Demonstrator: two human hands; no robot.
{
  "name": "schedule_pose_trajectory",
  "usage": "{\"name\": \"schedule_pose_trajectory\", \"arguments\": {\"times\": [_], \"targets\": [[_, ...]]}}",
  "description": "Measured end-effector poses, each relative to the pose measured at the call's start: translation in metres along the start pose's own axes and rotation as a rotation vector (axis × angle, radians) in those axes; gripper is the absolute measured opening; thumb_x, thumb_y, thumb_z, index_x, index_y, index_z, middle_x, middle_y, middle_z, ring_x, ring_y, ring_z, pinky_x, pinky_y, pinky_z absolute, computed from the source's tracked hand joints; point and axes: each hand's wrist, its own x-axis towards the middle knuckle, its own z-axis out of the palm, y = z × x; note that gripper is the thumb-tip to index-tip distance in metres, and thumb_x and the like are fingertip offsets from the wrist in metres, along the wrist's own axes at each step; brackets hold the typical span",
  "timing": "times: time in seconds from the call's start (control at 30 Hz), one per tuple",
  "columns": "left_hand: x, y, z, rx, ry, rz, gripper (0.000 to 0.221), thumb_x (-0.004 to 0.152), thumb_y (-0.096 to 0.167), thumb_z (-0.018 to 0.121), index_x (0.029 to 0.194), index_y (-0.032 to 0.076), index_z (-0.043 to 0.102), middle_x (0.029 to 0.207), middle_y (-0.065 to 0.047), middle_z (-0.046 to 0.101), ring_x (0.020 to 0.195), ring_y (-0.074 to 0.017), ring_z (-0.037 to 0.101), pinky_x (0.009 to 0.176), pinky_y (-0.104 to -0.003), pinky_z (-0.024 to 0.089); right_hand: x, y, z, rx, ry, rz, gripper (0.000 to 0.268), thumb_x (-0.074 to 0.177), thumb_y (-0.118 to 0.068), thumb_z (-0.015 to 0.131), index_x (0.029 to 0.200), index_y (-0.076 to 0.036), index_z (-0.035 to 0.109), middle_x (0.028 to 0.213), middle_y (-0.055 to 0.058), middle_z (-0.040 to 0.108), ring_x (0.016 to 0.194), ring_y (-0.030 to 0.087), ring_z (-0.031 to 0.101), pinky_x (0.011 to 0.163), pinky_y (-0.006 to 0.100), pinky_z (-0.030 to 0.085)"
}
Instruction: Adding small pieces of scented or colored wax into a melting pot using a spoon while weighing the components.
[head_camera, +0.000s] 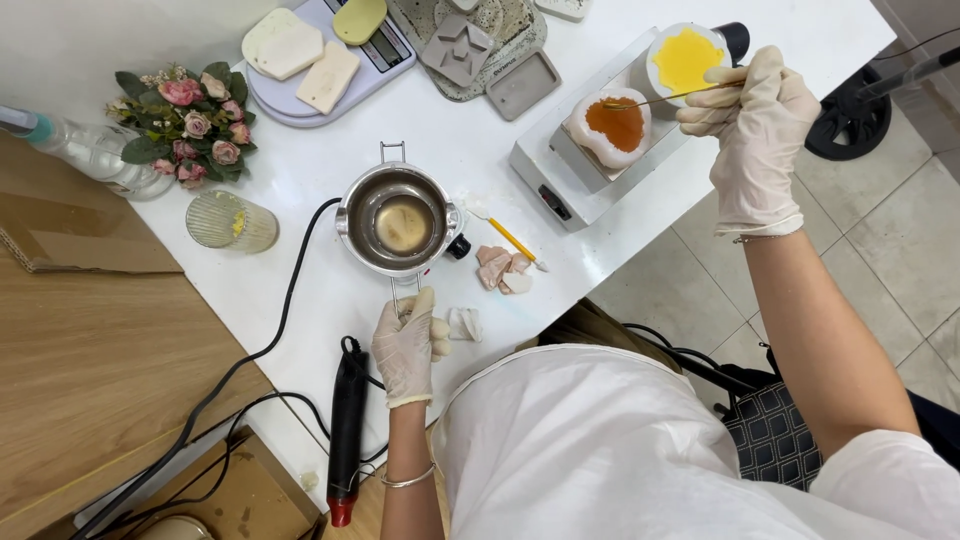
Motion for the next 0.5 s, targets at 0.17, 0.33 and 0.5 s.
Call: {"name": "schedule_pose_trajectory", "arguments": {"times": [0.17,0.33,0.5], "targets": [[-0.003,0.005,0.002,0.047,0.022,-0.016,0.031,0.090,0.033,0.074,0.095,0.003,0.064,0.060,-0.005,0.064,0.040,-0.0095,0.052,0.039,-0.023,0.038,0.002,-0.007,-0.003,-0.045,0.011,-0.056,0.051,0.121,-0.041,0.051,0.107,0.007,0.064,0.081,0.019,0.070,0.063,0.023,0.071,0.054,0.031,0.060],[-0.005,0.007,0.000,0.057,0.026,-0.005,0.031,0.091,0.032,0.074,0.095,0.003,0.064,0.060,-0.005,0.064,0.039,-0.0099,0.052,0.039,-0.024,0.038,-0.009,-0.017,0.011,0.004,0.039,-0.067,0.057,0.118,-0.041,0.048,0.101,0.009,0.066,0.076,0.018,0.069,0.059,0.022,0.067,0.052,0.030,0.056],[-0.008,0.008,0.002,0.064,-0.010,0.035,0.029,0.091,0.031,0.074,0.093,0.003,0.064,0.060,-0.004,0.063,0.040,-0.0089,0.050,0.041,-0.022,0.038,-0.036,-0.036,0.083,0.100,-0.072,0.125,0.046,0.117,-0.037,0.045,0.101,0.001,0.066,0.073,0.011,0.067,0.060,0.017,0.063,0.056,0.031,0.057]]}}
